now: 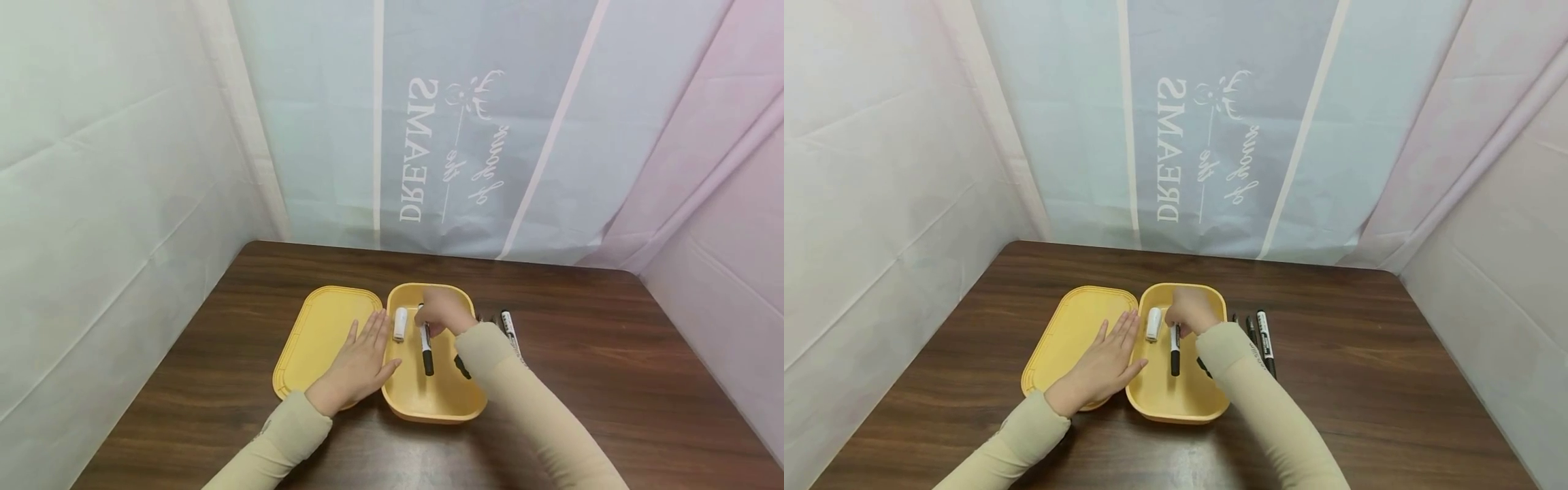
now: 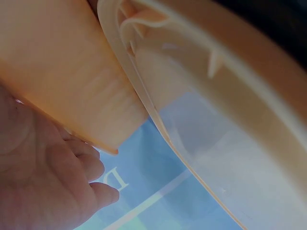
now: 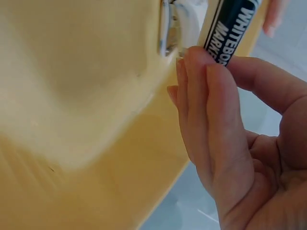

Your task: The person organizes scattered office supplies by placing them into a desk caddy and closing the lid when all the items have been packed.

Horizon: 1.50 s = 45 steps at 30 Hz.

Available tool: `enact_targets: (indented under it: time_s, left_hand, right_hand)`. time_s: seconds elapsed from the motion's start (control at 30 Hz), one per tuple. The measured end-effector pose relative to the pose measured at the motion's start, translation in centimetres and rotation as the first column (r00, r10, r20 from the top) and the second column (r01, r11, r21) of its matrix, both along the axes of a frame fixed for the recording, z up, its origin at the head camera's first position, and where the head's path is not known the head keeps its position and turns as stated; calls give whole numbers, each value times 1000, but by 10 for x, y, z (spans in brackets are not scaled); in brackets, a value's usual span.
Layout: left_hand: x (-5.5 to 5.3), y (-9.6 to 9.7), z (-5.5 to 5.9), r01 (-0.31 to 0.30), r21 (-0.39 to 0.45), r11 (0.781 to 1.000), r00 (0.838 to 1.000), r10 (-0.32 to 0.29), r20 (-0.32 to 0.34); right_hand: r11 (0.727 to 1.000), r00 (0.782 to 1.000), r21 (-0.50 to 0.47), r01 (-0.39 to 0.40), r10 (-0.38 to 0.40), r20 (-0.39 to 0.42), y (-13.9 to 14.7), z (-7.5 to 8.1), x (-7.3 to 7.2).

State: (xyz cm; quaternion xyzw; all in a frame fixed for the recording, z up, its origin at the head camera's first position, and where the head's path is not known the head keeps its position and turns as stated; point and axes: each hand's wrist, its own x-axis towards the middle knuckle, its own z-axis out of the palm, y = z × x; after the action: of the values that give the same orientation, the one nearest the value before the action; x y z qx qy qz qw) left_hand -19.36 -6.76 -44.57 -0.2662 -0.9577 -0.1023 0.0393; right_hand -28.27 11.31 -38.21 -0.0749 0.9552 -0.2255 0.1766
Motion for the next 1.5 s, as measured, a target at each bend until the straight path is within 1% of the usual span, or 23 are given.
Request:
enact_targets:
  time_s: [0.17,0.27,0.33,0.53,0.67,0.8,1.0,1.07,1.3,1.5]
  left_hand:
    - [1,1,-1,3,-15,1000,1000,-3,-8]
    - [1,1,-2,6,-14,1000,1000,-6,-12]
    - [1,1,-2,10,-11,1000,1000,-10,-12]
    - [-1,2,-4,20,13,1000,1000,-20,-5]
    - [-1,2,-4,22,16,1000,1000,-22,-1]
    - [0,2,-6,22,9,1000,1000,-22,-10]
    - [0,3,-8,21,7,1000,1000,-20,-22]
    - [0,3,-8,20,7,1000,1000,-19,-21]
    - [1,4,-10,23,15,1000,1000,-23,-18]
    - [2,4,-12,20,9,1000,1000,-20,-14]
  right_hand:
    - [998,999,-24,51,-51,9,-2,-12,1]
    - [998,998,-28,63,-63,19,-4,-18,1]
    - [998,998,-9,59,-59,20,-5,-21,1]
    - [998,999,38,48,-49,15,-6,-27,0]
    - [998,998,35,56,-57,17,-9,-30,0]
    - [997,998,36,63,-63,12,-11,-34,1]
    - [996,996,12,88,-88,-2,-12,-38,2]
    - [996,996,10,86,-86,-15,-13,-39,3]
    - [996,996,75,50,-44,-78,-15,-41,7]
    - [994,994,103,37,-27,-104,-15,-44,8]
